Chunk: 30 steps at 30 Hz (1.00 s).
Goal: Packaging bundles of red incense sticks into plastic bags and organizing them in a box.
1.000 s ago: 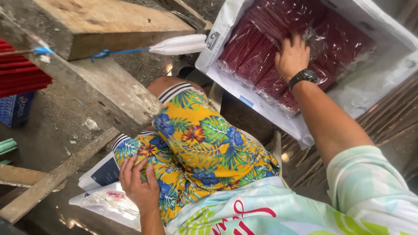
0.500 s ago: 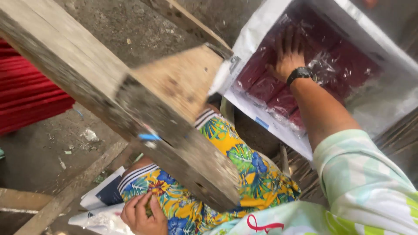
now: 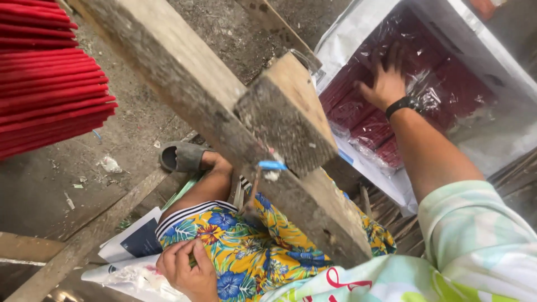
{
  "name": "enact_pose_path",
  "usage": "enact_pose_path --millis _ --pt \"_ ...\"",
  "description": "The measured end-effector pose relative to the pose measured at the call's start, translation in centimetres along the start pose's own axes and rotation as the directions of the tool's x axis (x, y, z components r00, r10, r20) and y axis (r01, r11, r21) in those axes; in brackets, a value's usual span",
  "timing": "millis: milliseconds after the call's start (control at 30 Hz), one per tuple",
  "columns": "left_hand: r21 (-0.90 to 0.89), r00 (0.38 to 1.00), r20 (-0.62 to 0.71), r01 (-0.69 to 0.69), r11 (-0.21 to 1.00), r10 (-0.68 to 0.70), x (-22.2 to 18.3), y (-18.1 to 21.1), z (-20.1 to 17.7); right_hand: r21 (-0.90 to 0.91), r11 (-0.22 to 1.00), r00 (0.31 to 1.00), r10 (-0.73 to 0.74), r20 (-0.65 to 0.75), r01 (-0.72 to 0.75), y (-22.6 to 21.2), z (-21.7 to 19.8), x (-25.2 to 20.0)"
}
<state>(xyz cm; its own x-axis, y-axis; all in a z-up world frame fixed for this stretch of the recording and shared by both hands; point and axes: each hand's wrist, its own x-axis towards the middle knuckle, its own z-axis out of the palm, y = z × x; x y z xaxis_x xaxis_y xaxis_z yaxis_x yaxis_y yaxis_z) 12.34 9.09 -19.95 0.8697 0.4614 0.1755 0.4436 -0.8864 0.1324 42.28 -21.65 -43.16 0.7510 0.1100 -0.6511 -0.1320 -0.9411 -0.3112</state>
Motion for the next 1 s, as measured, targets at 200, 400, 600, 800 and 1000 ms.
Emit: enact_pose_path --millis 200,400,600,800,1000 --pt "-0.005 0.999 -0.034 0.010 1.000 -0.010 -0.5 -0.4 0.1 0.117 0.991 0.997 0.071 -0.025 -0.067 1.2 -1.4 0.1" --pt "-0.028 0.999 -0.042 0.015 1.000 -0.016 -0.7 -0.8 -0.1 -0.082 0.994 0.995 0.077 0.062 -0.072 2.3 -0.8 1.3" --pt "-0.207 0.991 -0.131 -0.026 0.978 -0.001 2.4 -0.3 -2.6 0.184 0.959 0.918 -0.137 -0.371 0.217 3.8 6.0 -2.3" --pt "-0.140 0.891 -0.411 -0.274 0.952 0.196 9.9 -1.6 -9.6 0.195 0.862 0.863 -0.398 -0.311 0.467 1.6 9.8 -10.9" --pt "0.212 0.841 -0.469 -0.189 0.959 0.269 18.3 -7.1 -12.5 0.283 0.874 0.912 -0.334 -0.237 0.394 -1.5 6.5 -15.4"
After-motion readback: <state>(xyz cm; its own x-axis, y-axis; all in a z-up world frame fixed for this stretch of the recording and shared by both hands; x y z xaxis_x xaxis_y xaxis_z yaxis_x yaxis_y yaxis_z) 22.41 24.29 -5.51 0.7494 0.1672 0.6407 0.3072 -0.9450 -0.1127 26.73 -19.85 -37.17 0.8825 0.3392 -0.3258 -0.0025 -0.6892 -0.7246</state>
